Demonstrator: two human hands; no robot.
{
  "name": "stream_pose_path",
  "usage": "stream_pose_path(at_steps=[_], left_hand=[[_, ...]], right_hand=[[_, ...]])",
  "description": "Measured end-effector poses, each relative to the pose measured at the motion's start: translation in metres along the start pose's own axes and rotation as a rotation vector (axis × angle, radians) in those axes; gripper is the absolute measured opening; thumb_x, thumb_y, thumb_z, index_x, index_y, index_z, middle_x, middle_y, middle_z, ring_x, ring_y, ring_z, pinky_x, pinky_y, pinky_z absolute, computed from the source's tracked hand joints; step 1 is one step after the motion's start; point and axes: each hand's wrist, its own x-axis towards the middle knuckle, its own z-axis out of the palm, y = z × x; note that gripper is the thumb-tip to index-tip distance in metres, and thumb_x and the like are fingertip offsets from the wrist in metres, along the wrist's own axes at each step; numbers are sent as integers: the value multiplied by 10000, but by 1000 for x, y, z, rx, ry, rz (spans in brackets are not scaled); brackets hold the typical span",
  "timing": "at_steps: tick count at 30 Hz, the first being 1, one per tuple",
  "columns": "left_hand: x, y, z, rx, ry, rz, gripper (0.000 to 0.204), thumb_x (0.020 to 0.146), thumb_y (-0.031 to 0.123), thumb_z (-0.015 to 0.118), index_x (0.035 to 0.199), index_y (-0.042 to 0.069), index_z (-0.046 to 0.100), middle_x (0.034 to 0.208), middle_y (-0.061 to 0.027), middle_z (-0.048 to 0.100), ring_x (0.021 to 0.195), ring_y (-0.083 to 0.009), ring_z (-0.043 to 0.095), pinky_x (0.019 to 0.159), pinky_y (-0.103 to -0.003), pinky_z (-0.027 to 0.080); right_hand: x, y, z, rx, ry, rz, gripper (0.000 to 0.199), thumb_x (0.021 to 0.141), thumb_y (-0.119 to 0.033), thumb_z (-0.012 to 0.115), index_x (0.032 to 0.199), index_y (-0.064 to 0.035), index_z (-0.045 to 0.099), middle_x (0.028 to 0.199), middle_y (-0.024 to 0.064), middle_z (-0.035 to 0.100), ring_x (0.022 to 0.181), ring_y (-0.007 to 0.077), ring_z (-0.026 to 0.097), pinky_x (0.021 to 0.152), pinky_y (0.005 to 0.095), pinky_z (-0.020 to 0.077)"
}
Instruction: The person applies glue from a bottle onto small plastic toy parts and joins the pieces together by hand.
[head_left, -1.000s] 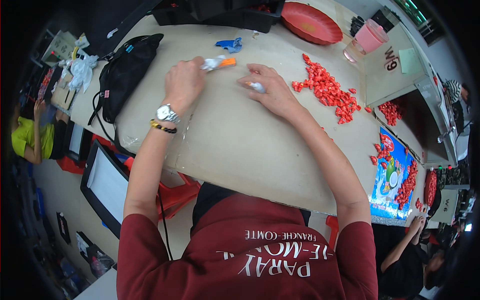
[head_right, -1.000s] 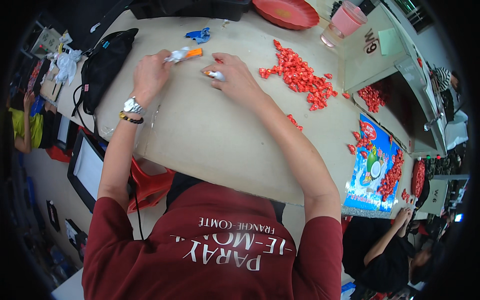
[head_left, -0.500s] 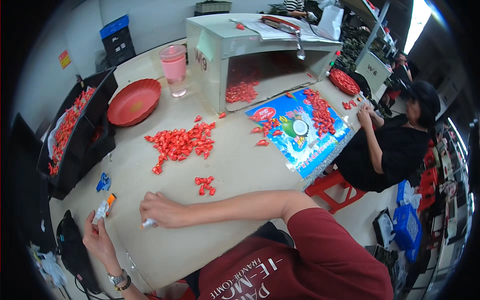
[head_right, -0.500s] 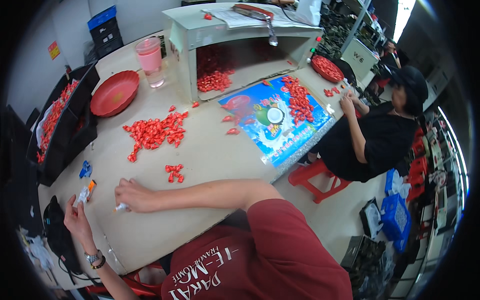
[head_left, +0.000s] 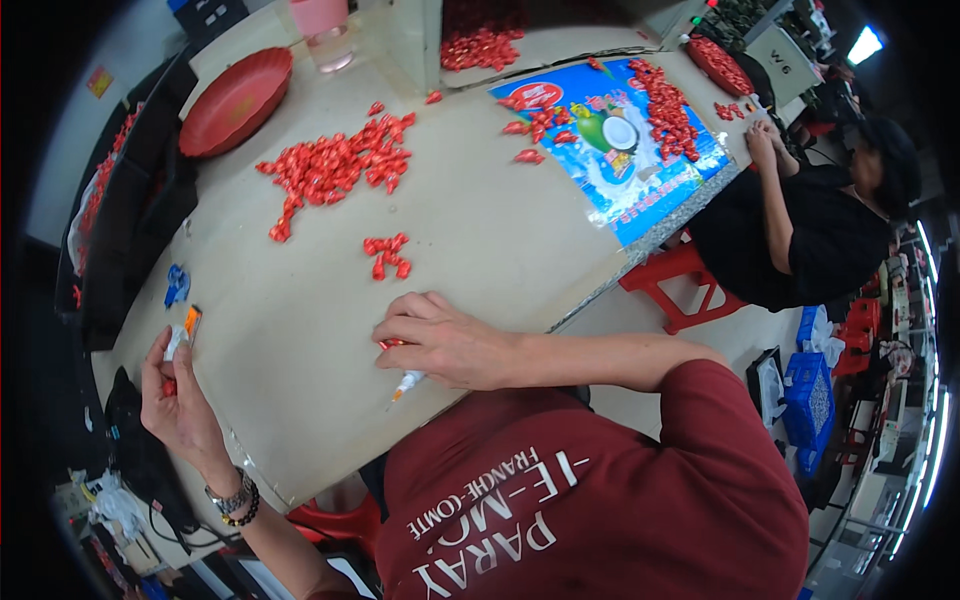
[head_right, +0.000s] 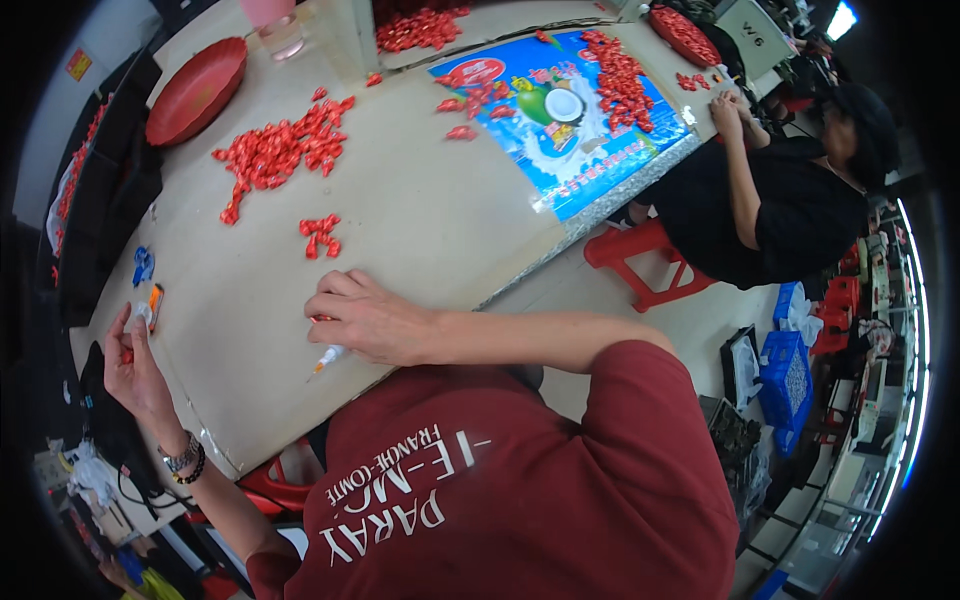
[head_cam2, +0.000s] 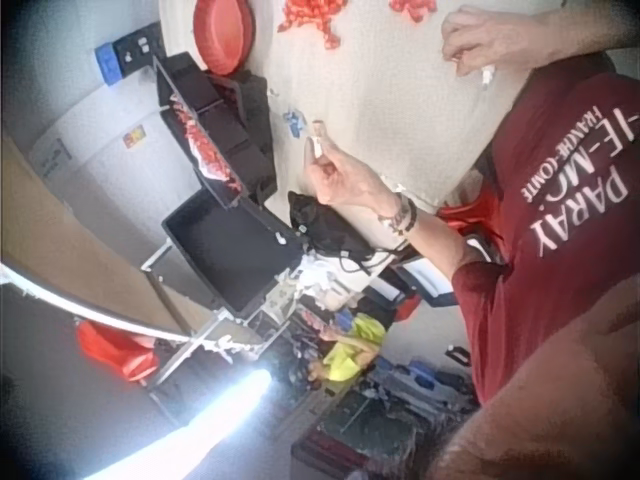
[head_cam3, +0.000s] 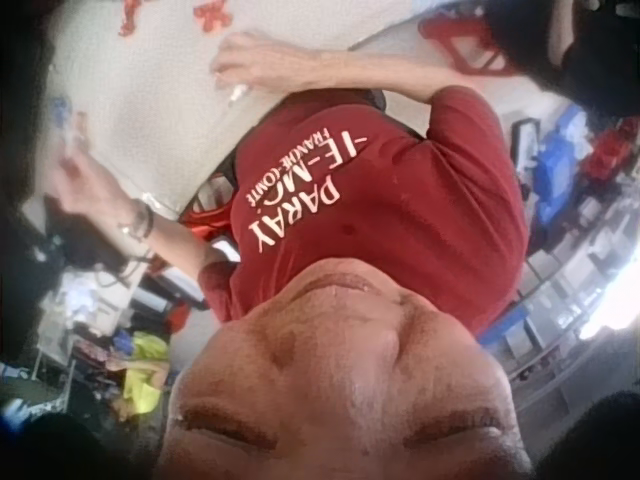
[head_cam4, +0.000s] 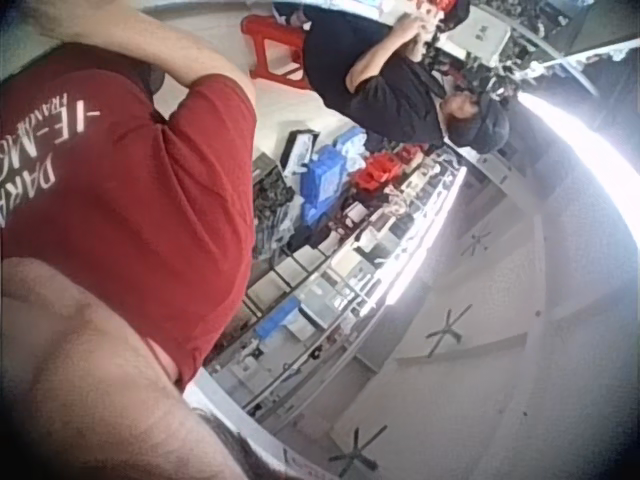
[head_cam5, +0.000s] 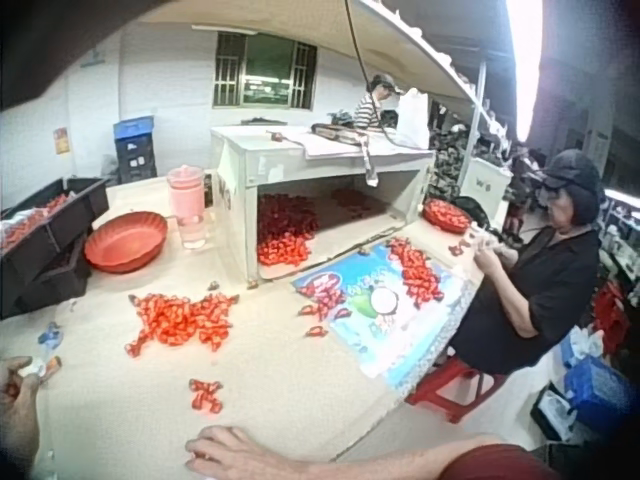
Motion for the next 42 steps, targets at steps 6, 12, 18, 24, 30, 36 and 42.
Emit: stream_pose_path(at_steps=[6,12,18,24,30,36,42], left_hand=[[-17,22,12,-288,-193,-257,215,923,119,599,1061,-43,629,695,45,487,513,-5,307,453,-185,237],[-34,50,56,-786,-512,-406,189,930,142,586,1005,-31,584,590,27,451,402,-8,311,347,-179,195],[-34,81,69,-1188,-579,-873,200,919,170,584,1022,-2,577,701,-20,533,463,-56,390,334,-188,264],[-20,79,96,-1619,-531,-1271,212,840,25,522,1042,-33,555,968,-165,560,781,-190,513,390,-183,351],[-25,80,103,-1702,-584,-1311,257,787,-66,470,1033,-38,539,1061,-196,544,830,-210,503,399,-193,385],[-28,76,103,-1688,-599,-1336,144,916,62,508,1027,-21,545,987,-160,588,727,-160,495,369,-189,357],[-35,49,109,-1829,-725,-1192,322,1003,290,441,1052,-9,551,979,-158,590,678,-145,478,359,-189,347]], right_hand=[[-26,39,-47,-170,114,103,301,708,-29,682,998,-100,638,1105,52,563,1085,265,482,916,388,382],[-56,100,-100,-332,307,284,319,688,38,653,977,-96,646,1092,57,567,1052,281,485,925,387,393],[-61,121,-136,-503,451,470,328,671,86,628,949,-86,654,1077,75,577,1052,286,493,933,399,394],[-10,105,-121,25,562,407,278,765,-2,654,1036,-65,644,1179,103,594,1129,275,544,980,370,415],[41,146,-87,492,650,578,376,812,-34,616,1187,-63,618,1242,97,592,1143,178,542,980,311,394],[41,182,-112,258,771,748,387,769,-93,661,1151,-42,624,847,75,626,811,149,588,776,299,470],[23,199,-157,115,702,800,381,807,-157,656,1177,-69,628,961,130,676,895,183,633,832,351,478]])
